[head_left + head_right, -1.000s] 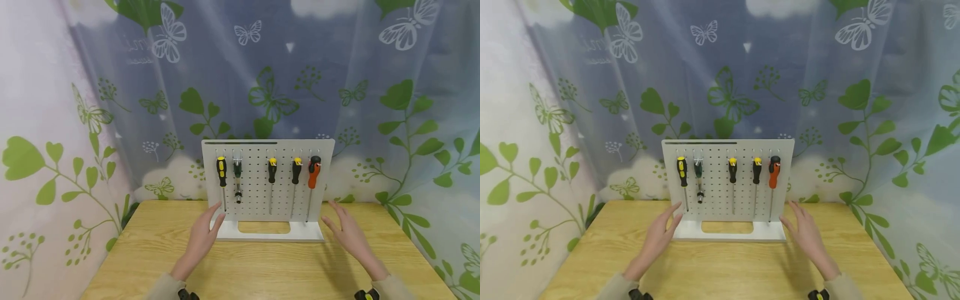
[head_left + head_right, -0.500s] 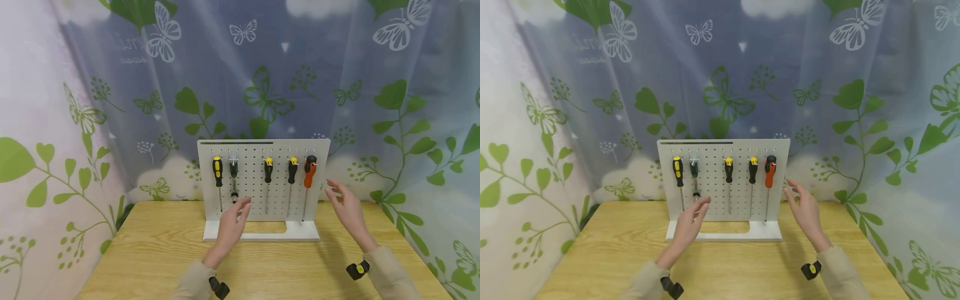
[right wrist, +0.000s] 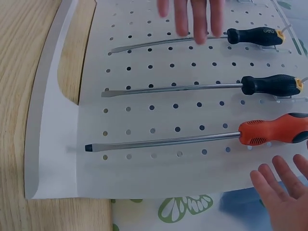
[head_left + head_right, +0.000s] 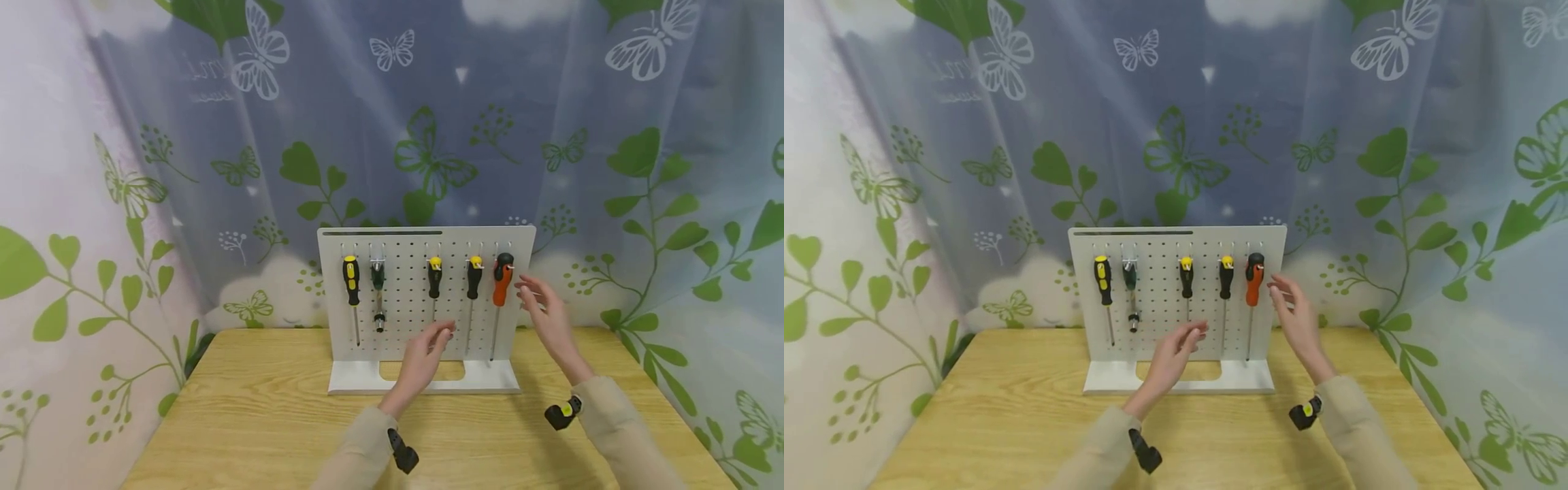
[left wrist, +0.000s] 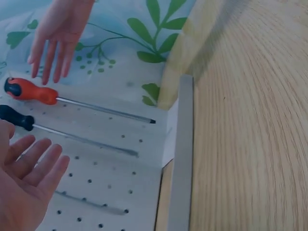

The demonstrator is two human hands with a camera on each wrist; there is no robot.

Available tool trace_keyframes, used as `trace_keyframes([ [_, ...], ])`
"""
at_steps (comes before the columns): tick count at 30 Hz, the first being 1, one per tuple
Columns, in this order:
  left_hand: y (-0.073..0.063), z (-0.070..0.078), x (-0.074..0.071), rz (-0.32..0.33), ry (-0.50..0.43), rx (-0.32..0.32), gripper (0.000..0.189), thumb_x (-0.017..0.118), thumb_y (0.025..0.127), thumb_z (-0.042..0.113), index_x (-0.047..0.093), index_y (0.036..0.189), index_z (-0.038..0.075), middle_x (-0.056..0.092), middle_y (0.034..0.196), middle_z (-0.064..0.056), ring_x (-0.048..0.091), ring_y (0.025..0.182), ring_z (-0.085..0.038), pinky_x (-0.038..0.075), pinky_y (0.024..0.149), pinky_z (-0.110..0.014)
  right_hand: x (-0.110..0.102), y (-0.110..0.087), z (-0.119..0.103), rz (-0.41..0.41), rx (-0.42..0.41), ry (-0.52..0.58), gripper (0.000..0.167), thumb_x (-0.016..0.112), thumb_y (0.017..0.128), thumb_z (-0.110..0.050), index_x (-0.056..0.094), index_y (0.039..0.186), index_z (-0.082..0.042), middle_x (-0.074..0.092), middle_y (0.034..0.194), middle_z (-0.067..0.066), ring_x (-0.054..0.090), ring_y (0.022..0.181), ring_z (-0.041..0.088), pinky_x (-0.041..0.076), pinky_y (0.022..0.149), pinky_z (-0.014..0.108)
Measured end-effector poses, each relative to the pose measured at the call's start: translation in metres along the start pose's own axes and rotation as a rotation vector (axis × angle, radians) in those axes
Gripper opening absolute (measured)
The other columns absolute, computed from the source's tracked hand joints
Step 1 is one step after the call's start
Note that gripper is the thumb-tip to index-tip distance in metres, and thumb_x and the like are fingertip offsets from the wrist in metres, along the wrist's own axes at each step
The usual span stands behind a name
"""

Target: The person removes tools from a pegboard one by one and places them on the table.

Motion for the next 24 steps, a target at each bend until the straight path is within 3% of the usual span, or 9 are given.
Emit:
trace_keyframes([
  [4, 0.008, -0.007, 0.024, -0.032, 0.021, -0.010, 0.039, 0.044, 0.110, 0.028, 0.061, 0.136, 0.004, 0.066, 0.134, -0.009, 0.065, 0.120, -0.025, 0.055, 0.100, -0.034, 0.002, 0.005, 0.005, 0.003, 0.034, 0.094, 0.042, 0.047, 0.109, -0.013, 0.046, 0.145, 0.008, 0.057, 0.134, 0.033, 0.060, 0.101, -0.003, 0.053, 0.085, 0.010],
  [11, 0.022, -0.010, 0.054, -0.054, 0.031, -0.008, 0.039, 0.043, 0.111, 0.022, 0.057, 0.139, 0.000, 0.062, 0.138, -0.013, 0.063, 0.122, -0.029, 0.054, 0.102, -0.034, 0.010, 0.011, 0.010, -0.027, 0.108, 0.192, 0.047, 0.046, 0.110, -0.023, 0.044, 0.146, 0.007, 0.054, 0.136, 0.032, 0.060, 0.102, -0.002, 0.055, 0.089, 0.017],
  [18, 0.033, -0.017, 0.076, -0.082, 0.015, -0.102, 0.039, 0.042, 0.110, 0.018, 0.054, 0.143, -0.001, 0.059, 0.142, -0.015, 0.058, 0.129, -0.030, 0.050, 0.107, -0.037, 0.015, 0.012, 0.015, -0.041, 0.162, 0.258, 0.050, 0.046, 0.109, -0.027, 0.044, 0.144, 0.009, 0.059, 0.124, 0.011, 0.062, 0.101, 0.001, 0.058, 0.087, 0.021],
  [24, 0.039, -0.016, 0.088, -0.105, 0.028, -0.109, 0.039, 0.041, 0.110, 0.014, 0.052, 0.144, -0.002, 0.056, 0.146, -0.015, 0.055, 0.133, -0.030, 0.047, 0.110, -0.039, 0.021, 0.013, 0.018, -0.059, 0.217, 0.269, 0.051, 0.045, 0.110, -0.028, 0.042, 0.146, 0.007, 0.054, 0.132, 0.025, 0.059, 0.101, 0.000, 0.058, 0.088, 0.022],
])
Point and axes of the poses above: each hand's wrist, its own y-axis towards the middle knuckle, its own x-axis out of the palm, z = x × y, the point moved 7 cm from there along y, towards the middle knuckle
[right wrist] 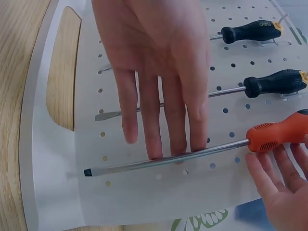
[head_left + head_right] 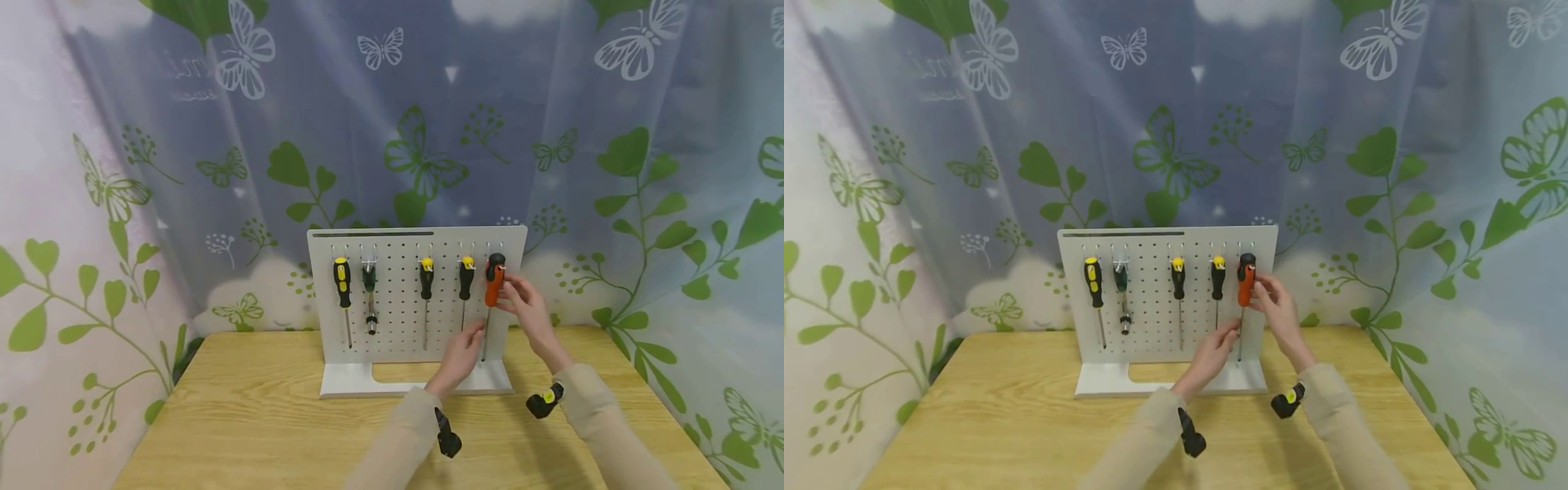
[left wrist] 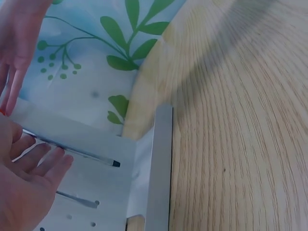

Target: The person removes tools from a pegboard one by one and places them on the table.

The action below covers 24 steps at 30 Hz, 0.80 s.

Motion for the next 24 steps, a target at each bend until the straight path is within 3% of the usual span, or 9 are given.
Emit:
trace_keyframes([
  [6, 0.0014, 0.0012, 0.0062, 0.002, -0.042, -0.018, 0.037, 0.043, 0.110, 0.014, 0.056, 0.141, 0.000, 0.061, 0.139, -0.016, 0.061, 0.124, -0.029, 0.053, 0.102, -0.035, -0.0005, -0.0011, -0.0023, 0.001, 0.004, -0.003, 0.049, 0.046, 0.109, -0.025, 0.043, 0.146, 0.007, 0.052, 0.137, 0.027, 0.059, 0.100, -0.001, 0.057, 0.088, 0.022],
  [11, -0.0005, 0.0029, 0.0092, 0.000, -0.156, -0.048, 0.034, 0.044, 0.109, 0.013, 0.058, 0.137, -0.003, 0.066, 0.129, -0.019, 0.067, 0.113, -0.029, 0.058, 0.084, -0.027, -0.0031, -0.0015, -0.0040, 0.004, 0.010, -0.005, 0.048, 0.049, 0.108, -0.025, 0.045, 0.145, 0.005, 0.060, 0.126, 0.008, 0.059, 0.099, -0.002, 0.056, 0.086, 0.018],
  [15, -0.0012, 0.0038, 0.0112, 0.006, -0.237, -0.097, 0.032, 0.046, 0.109, 0.012, 0.061, 0.134, -0.003, 0.067, 0.127, -0.019, 0.069, 0.112, -0.028, 0.060, 0.082, -0.026, -0.0043, -0.0009, -0.0043, -0.011, 0.004, -0.011, 0.050, 0.056, 0.106, -0.021, 0.044, 0.147, 0.005, 0.059, 0.121, -0.003, 0.058, 0.102, -0.004, 0.052, 0.087, 0.014],
  [24, -0.0008, 0.0095, 0.0083, 0.073, -0.234, -0.151, 0.020, 0.061, 0.101, 0.008, 0.070, 0.116, -0.001, 0.075, 0.105, -0.012, 0.073, 0.088, -0.017, 0.059, 0.068, -0.020, -0.0053, -0.0009, -0.0043, -0.015, -0.018, -0.019, 0.052, 0.063, 0.102, -0.013, 0.044, 0.145, 0.006, 0.059, 0.110, -0.021, 0.060, 0.100, -0.005, 0.051, 0.086, 0.011],
])
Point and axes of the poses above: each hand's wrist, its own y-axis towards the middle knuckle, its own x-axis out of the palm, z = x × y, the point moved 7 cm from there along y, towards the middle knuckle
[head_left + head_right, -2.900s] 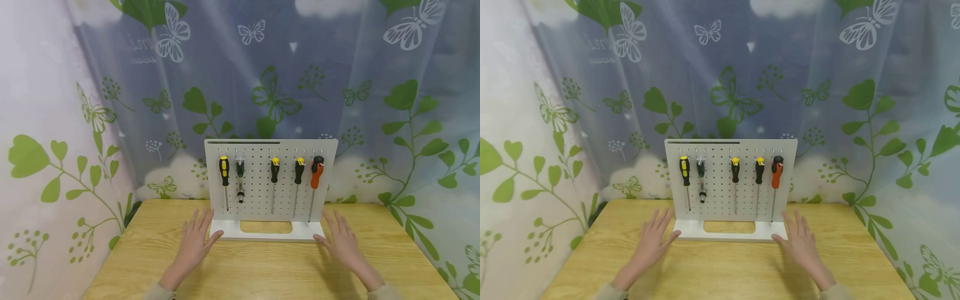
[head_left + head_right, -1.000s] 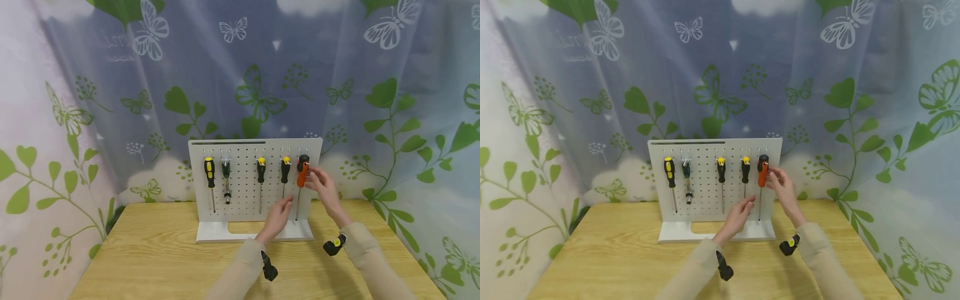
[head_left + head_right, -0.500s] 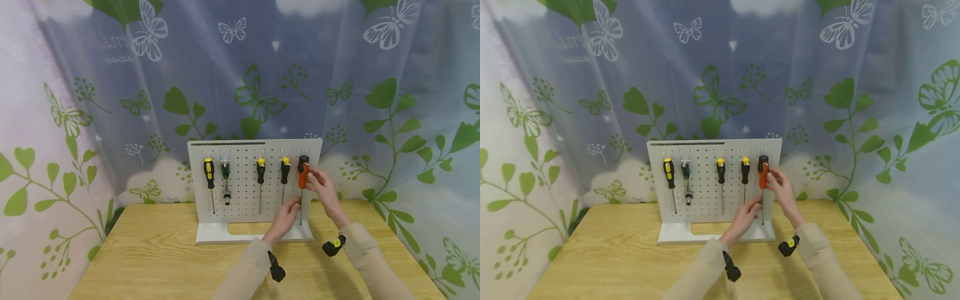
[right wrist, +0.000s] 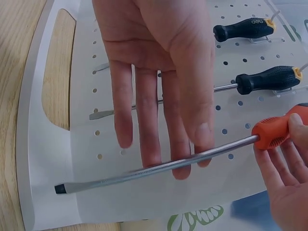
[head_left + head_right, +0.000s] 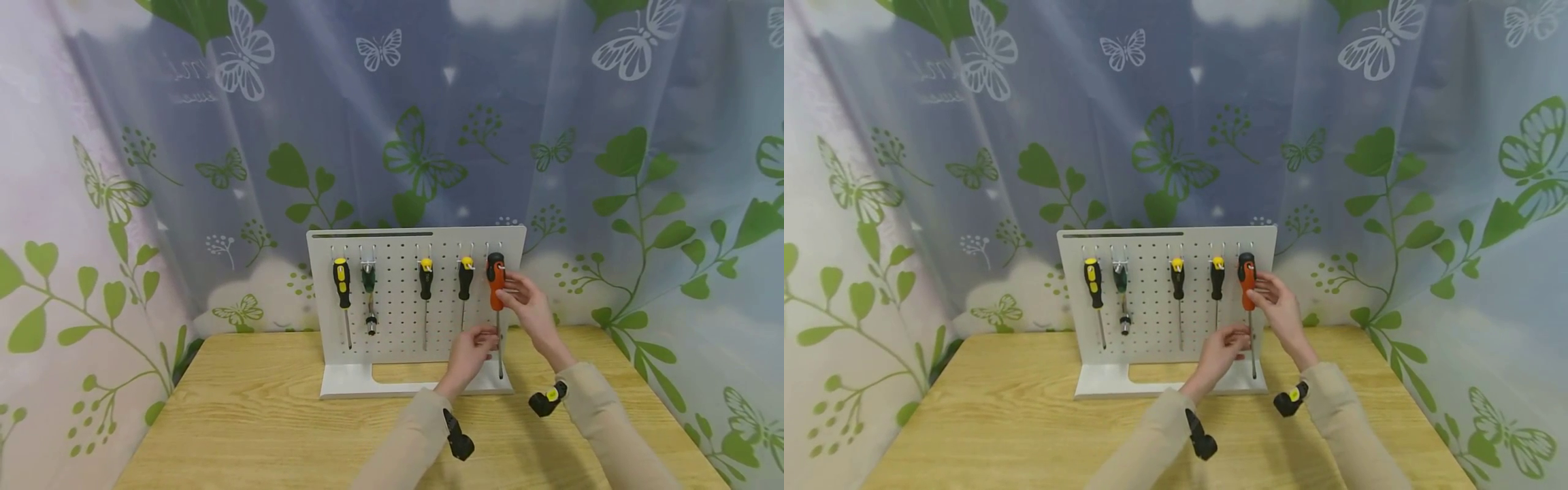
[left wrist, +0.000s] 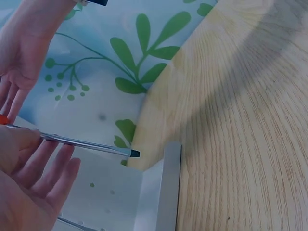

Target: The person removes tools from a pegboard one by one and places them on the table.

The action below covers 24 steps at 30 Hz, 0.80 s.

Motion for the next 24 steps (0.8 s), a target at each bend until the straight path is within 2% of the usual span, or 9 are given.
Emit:
trace_keyframes([
  [2, 0.000, 0.001, -0.001, 0.011, 0.009, 0.002, 0.017, 0.065, 0.099, 0.009, 0.072, 0.113, 0.000, 0.076, 0.102, -0.011, 0.073, 0.084, -0.015, 0.058, 0.066, -0.019, 0.000, 0.000, -0.001, 0.002, -0.004, -0.001, 0.050, 0.063, 0.102, -0.012, 0.045, 0.144, 0.007, 0.060, 0.108, -0.022, 0.060, 0.097, -0.007, 0.052, 0.085, 0.012],
  [5, -0.001, 0.002, -0.001, 0.022, 0.009, 0.002, 0.015, 0.068, 0.097, 0.009, 0.073, 0.109, 0.001, 0.077, 0.099, -0.010, 0.074, 0.081, -0.017, 0.059, 0.065, -0.020, -0.001, -0.002, -0.003, 0.002, -0.003, -0.012, 0.049, 0.063, 0.101, -0.011, 0.045, 0.144, 0.007, 0.062, 0.111, -0.015, 0.061, 0.096, -0.008, 0.053, 0.083, 0.013],
  [10, -0.003, 0.002, 0.000, 0.025, -0.017, -0.008, 0.012, 0.070, 0.096, 0.009, 0.074, 0.106, 0.003, 0.077, 0.096, -0.008, 0.075, 0.080, -0.018, 0.060, 0.064, -0.022, -0.002, -0.006, -0.007, 0.001, 0.005, -0.046, 0.050, 0.062, 0.102, -0.013, 0.045, 0.145, 0.006, 0.061, 0.128, 0.015, 0.060, 0.095, -0.008, 0.053, 0.083, 0.014],
  [13, -0.006, 0.003, 0.001, 0.019, -0.029, -0.010, 0.011, 0.071, 0.096, 0.009, 0.074, 0.105, 0.004, 0.077, 0.095, -0.008, 0.075, 0.079, -0.017, 0.060, 0.064, -0.023, -0.003, -0.009, -0.009, 0.001, 0.005, -0.061, 0.050, 0.062, 0.102, -0.013, 0.045, 0.145, 0.006, 0.057, 0.134, 0.027, 0.060, 0.095, -0.008, 0.053, 0.083, 0.014],
  [16, -0.009, 0.004, 0.001, 0.010, -0.042, -0.012, 0.011, 0.070, 0.096, 0.009, 0.075, 0.105, 0.004, 0.077, 0.095, -0.008, 0.075, 0.079, -0.018, 0.061, 0.065, -0.024, -0.004, -0.011, -0.011, 0.001, 0.004, -0.065, 0.050, 0.063, 0.102, -0.013, 0.045, 0.144, 0.007, 0.059, 0.132, 0.023, 0.060, 0.095, -0.007, 0.054, 0.082, 0.014],
  [21, -0.013, 0.007, 0.003, -0.002, -0.070, -0.018, 0.011, 0.071, 0.095, 0.009, 0.075, 0.105, 0.005, 0.078, 0.094, -0.008, 0.075, 0.078, -0.018, 0.061, 0.064, -0.024, -0.006, -0.016, -0.017, 0.001, -0.012, -0.066, 0.050, 0.065, 0.101, -0.014, 0.047, 0.143, 0.006, 0.065, 0.118, -0.003, 0.062, 0.094, -0.006, 0.054, 0.082, 0.015],
  [24, -0.015, 0.010, 0.005, -0.009, -0.084, -0.019, 0.011, 0.071, 0.095, 0.009, 0.075, 0.105, 0.005, 0.078, 0.094, -0.008, 0.075, 0.078, -0.017, 0.061, 0.064, -0.023, -0.007, -0.018, -0.021, 0.001, -0.024, -0.059, 0.050, 0.065, 0.100, -0.014, 0.048, 0.143, 0.005, 0.064, 0.112, -0.012, 0.063, 0.094, -0.006, 0.054, 0.082, 0.015],
])
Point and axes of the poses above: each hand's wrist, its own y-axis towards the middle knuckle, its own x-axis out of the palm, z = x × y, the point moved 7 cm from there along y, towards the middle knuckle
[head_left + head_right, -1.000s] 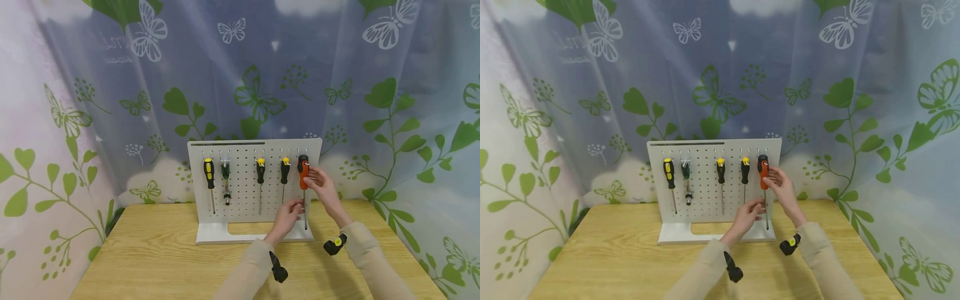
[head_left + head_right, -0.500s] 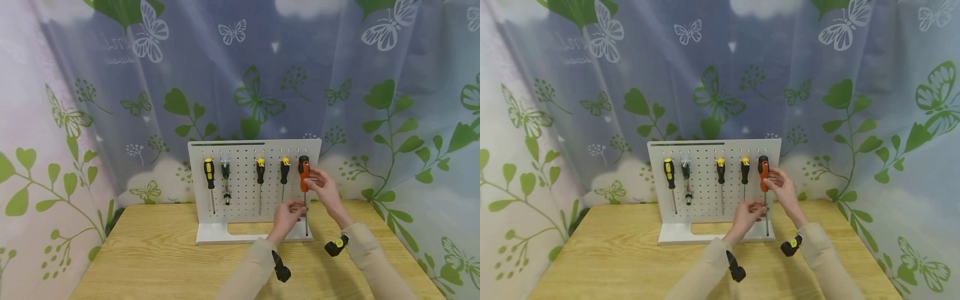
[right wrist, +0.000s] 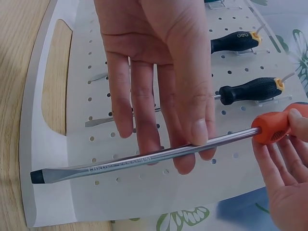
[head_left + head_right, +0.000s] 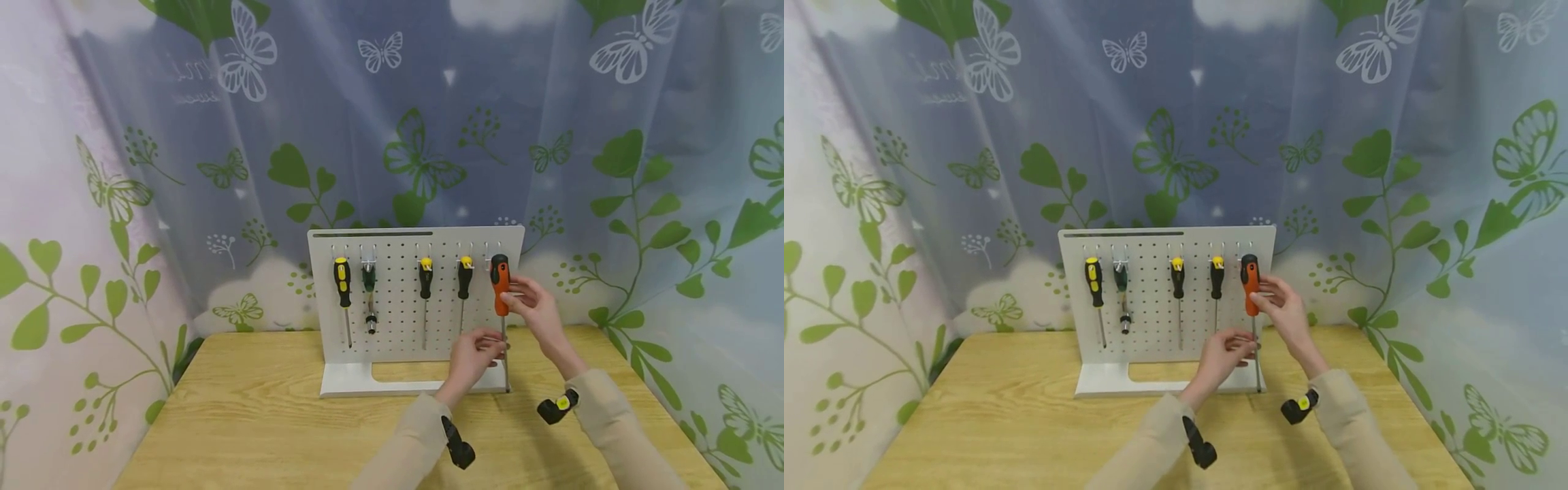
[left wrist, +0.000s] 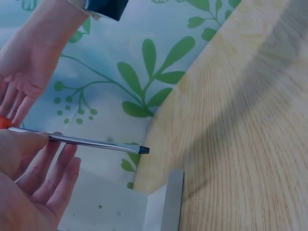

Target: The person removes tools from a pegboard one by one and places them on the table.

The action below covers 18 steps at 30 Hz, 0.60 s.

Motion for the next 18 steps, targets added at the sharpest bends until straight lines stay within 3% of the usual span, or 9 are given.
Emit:
trace_keyframes([
  [8, -0.006, 0.006, 0.001, -0.020, 0.014, 0.028, 0.013, 0.070, 0.096, 0.009, 0.074, 0.107, 0.003, 0.077, 0.096, -0.010, 0.076, 0.080, -0.021, 0.061, 0.063, -0.024, -0.001, -0.004, -0.004, -0.008, -0.002, 0.004, 0.050, 0.066, 0.100, -0.016, 0.049, 0.142, 0.005, 0.064, 0.110, -0.015, 0.063, 0.096, -0.005, 0.055, 0.083, 0.016],
  [18, -0.017, 0.013, 0.003, -0.055, 0.011, 0.029, 0.013, 0.071, 0.096, 0.012, 0.075, 0.105, 0.004, 0.078, 0.095, -0.007, 0.075, 0.080, -0.015, 0.061, 0.064, -0.023, -0.005, -0.016, -0.012, -0.029, -0.020, 0.014, 0.049, 0.065, 0.101, -0.017, 0.048, 0.141, 0.005, 0.064, 0.108, -0.021, 0.064, 0.100, -0.002, 0.055, 0.083, 0.016],
])
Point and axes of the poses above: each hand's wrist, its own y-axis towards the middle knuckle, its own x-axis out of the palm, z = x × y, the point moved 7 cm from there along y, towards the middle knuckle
